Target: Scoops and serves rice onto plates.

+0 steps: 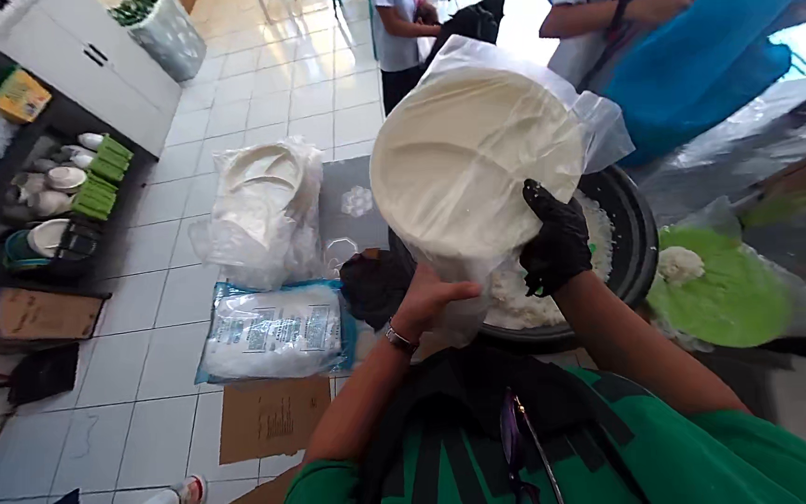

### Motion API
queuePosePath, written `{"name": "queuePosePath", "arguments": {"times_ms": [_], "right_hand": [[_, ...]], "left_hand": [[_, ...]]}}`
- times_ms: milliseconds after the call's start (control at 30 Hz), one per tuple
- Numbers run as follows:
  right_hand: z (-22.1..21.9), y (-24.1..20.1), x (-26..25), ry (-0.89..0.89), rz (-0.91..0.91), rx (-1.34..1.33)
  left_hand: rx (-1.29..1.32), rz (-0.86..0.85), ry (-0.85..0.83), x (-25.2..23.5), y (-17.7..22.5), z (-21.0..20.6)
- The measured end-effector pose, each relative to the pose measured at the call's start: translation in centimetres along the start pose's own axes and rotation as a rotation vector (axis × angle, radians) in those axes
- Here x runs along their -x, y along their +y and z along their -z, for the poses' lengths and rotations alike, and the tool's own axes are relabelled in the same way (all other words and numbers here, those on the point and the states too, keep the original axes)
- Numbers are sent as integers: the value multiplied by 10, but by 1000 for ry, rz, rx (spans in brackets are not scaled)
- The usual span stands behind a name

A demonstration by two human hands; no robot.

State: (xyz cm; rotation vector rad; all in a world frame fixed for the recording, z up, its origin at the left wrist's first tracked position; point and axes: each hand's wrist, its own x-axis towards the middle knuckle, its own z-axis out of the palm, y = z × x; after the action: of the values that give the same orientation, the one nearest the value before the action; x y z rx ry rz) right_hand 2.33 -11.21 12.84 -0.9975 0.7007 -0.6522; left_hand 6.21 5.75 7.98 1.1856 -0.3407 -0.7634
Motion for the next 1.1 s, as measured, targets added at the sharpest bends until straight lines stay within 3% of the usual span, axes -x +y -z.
{"name": "queuePosePath", "arguments": {"times_ms": [133,233,300,367,433,533,600,667,767,867,1000,1100], "right_hand": [[15,-12,-13,-50,-116,-44],[35,-14,-24,-223,-145,-91],[44,-16,-30,-310,-173,-79],[51,-20,-36,-364,-216,-9],[56,-21,-45,-406,-231,36],[58,-21,-55,-498,-219,134],[63,-24,-59,-591,-187,392],[81,-25,-73,-782,-121,819],[117,6,-124,-945,-55,1543],[143,43,-132,-1053,-61,2115],[137,54,-119,-1125,-62,2211],[112,44,-114,-1025,-178,2061]], "left_hand": [[-494,173,-305,-26,15,12],[-780,98,-195,-27,40,44],[-547,18,-105,-27,49,62],[-70,-2,-151,-31,44,79],[238,-83,-163,-38,37,86],[145,-22,38,-34,39,79],[-24,61,178,-31,42,61],[-39,79,387,-40,42,51],[-46,-128,613,-56,24,48],[-43,-326,757,-73,-12,41],[-11,-462,906,-89,-42,32],[33,-503,943,-90,-44,33]]}}
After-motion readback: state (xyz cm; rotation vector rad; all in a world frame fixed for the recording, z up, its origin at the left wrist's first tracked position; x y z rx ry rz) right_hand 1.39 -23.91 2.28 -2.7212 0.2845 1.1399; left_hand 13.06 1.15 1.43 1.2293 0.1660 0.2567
